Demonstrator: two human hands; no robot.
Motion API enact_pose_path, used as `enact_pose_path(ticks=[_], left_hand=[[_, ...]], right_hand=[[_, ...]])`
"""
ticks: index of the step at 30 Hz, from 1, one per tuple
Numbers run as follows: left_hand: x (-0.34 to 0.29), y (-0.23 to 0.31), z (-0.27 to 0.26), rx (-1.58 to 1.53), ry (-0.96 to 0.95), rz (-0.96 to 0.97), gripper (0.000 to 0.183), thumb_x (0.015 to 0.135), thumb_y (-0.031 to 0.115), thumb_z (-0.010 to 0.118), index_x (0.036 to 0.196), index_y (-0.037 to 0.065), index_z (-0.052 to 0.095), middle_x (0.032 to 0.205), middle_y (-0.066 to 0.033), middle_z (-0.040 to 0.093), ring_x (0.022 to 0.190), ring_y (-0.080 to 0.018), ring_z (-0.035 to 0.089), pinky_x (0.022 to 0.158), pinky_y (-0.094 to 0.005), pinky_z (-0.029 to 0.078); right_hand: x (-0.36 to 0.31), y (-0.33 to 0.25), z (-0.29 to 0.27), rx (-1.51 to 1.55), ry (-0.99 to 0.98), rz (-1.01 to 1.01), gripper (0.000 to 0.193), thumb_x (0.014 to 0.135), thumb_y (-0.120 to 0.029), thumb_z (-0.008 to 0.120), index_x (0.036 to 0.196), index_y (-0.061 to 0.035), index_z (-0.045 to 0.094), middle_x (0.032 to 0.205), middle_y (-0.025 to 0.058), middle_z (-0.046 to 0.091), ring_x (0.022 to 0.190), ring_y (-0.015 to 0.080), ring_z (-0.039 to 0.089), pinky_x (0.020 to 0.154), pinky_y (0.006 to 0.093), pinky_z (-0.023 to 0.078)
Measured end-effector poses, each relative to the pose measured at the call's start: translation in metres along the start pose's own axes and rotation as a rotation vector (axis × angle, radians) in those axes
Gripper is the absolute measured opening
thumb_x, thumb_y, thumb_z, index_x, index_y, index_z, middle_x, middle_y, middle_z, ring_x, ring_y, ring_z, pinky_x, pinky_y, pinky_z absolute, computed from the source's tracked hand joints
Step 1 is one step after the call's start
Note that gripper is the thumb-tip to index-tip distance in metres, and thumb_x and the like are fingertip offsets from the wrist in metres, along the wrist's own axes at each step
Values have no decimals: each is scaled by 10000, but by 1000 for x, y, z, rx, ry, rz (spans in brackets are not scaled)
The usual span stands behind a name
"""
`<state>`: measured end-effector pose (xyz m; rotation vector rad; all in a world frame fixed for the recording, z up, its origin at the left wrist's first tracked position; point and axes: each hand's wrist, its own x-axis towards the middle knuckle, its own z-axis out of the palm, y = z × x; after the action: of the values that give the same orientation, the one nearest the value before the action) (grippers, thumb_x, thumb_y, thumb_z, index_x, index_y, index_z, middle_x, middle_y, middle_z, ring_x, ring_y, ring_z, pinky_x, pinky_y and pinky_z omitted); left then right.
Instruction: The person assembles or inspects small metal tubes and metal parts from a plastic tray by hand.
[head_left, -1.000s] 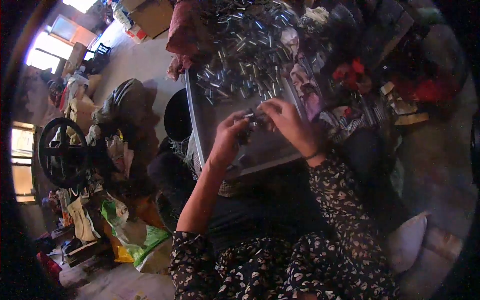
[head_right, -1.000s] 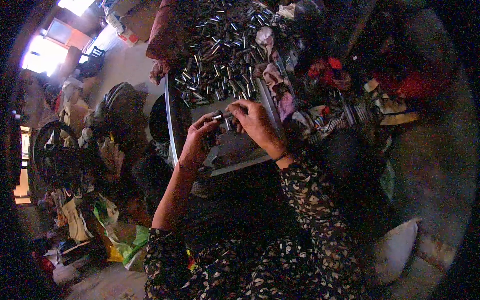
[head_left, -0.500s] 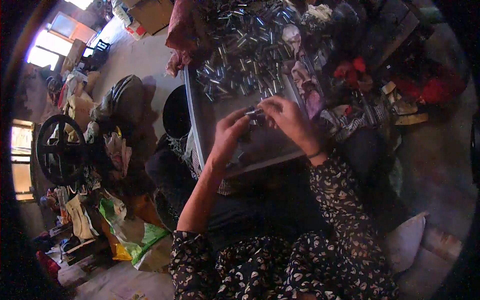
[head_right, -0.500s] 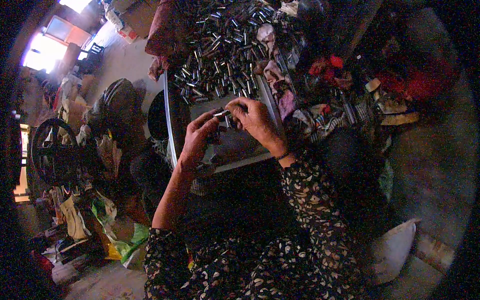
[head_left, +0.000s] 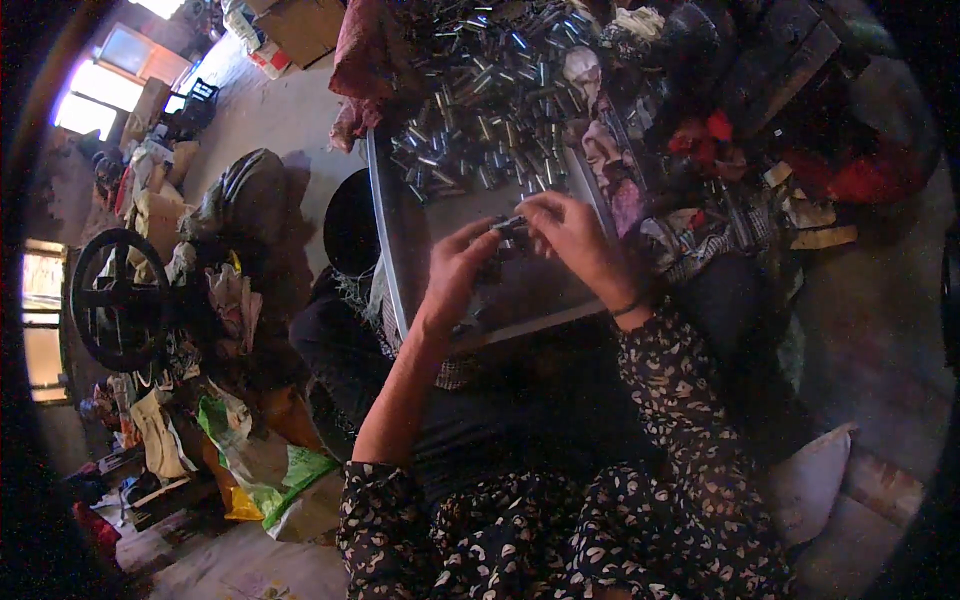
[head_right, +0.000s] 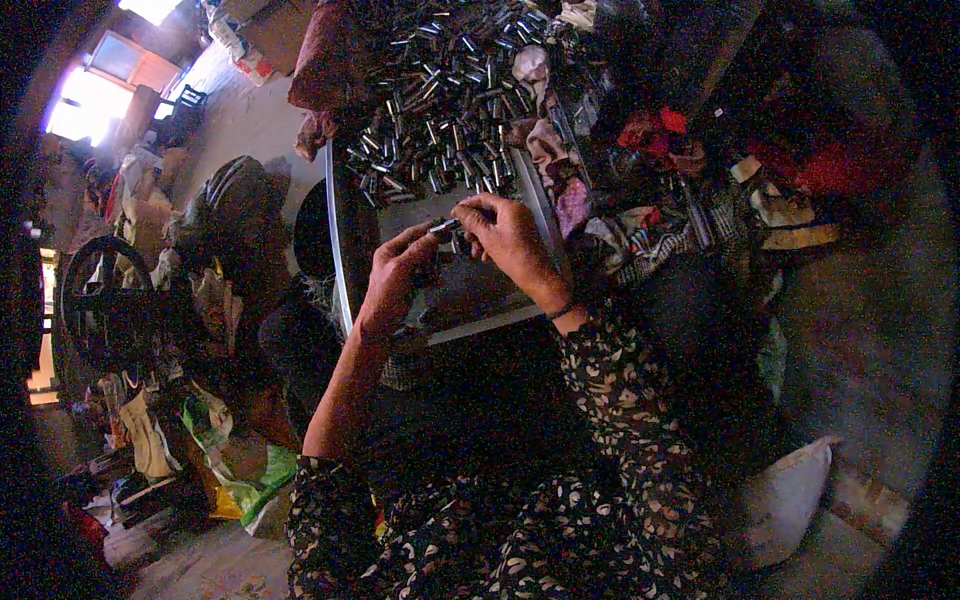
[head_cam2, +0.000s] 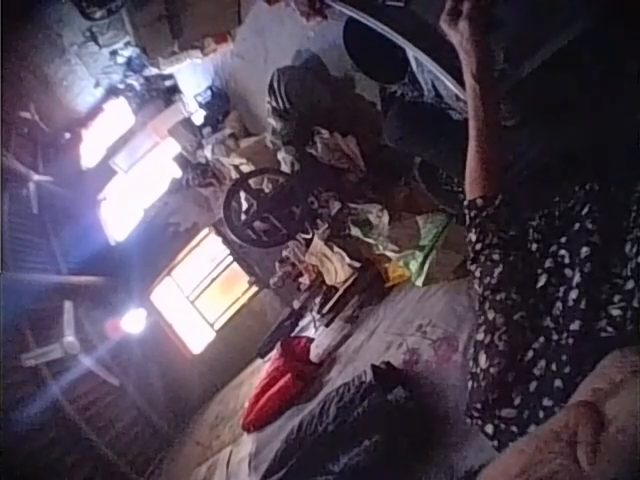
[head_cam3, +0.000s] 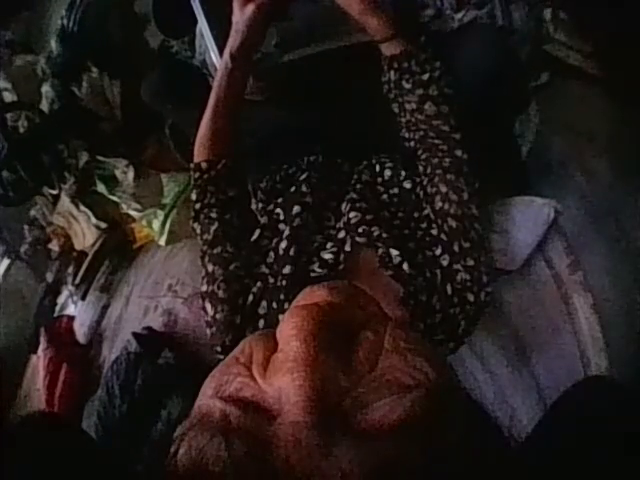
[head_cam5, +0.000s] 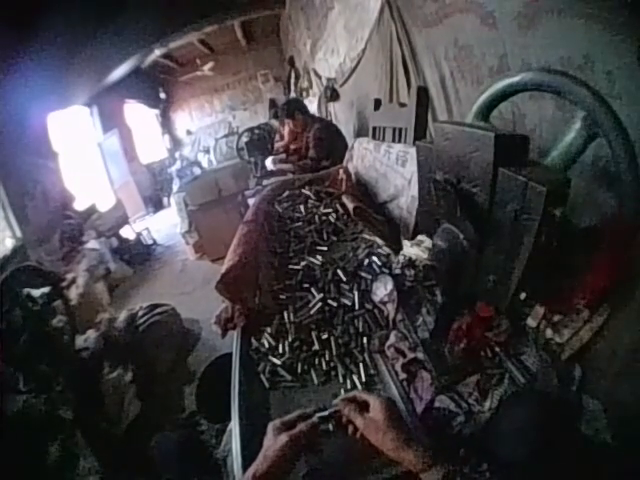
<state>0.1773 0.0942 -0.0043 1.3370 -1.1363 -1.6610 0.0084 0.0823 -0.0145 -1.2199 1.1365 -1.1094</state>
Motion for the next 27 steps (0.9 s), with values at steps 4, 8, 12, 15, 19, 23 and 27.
enact_pose_path(ticks=[4,8,12,15,19,23,27], left_hand=[[-3,7,5,-70,-10,-23,337,816,209,515,1083,4,513,770,-6,555,652,-73,506,535,-212,414],[-3,6,4,-76,-11,-28,325,818,198,509,1079,4,515,763,-7,557,632,-73,499,534,-207,406],[3,-5,0,-23,-4,2,336,809,186,514,1067,-29,516,765,-57,578,611,-97,510,508,-217,402],[5,-7,-1,-49,-32,-45,316,804,188,519,1036,-27,537,761,-57,579,610,-98,511,508,-218,399],[2,0,4,-116,-6,-107,296,796,188,525,1001,-24,554,759,-57,577,615,-111,514,524,-229,402],[4,-4,0,-109,-17,-124,286,795,181,519,987,-28,557,763,-60,576,626,-121,516,541,-233,405],[2,-1,0,-88,-41,-134,288,793,172,519,991,-34,554,774,-63,577,638,-125,520,554,-232,407]], right_hand=[[0,-1,-2,53,-17,77,257,816,-243,544,891,2,566,587,6,541,444,67,495,388,193,383],[1,4,-1,124,-42,77,258,815,-247,546,886,1,566,584,7,541,443,70,498,387,194,385],[1,2,2,45,-6,9,254,811,-245,551,868,2,571,586,24,549,435,81,499,395,218,390],[-1,2,5,-71,48,-53,245,804,-242,559,855,-3,576,580,44,554,435,95,506,409,240,397],[-1,4,4,-225,108,-170,218,789,-237,573,836,-24,584,560,71,554,436,117,517,427,268,401],[-1,4,5,-222,117,-181,211,789,-238,571,826,-31,585,547,78,550,435,132,520,432,281,400],[0,5,4,-186,76,-143,212,797,-242,557,830,-34,582,545,73,549,435,133,519,436,280,401]])
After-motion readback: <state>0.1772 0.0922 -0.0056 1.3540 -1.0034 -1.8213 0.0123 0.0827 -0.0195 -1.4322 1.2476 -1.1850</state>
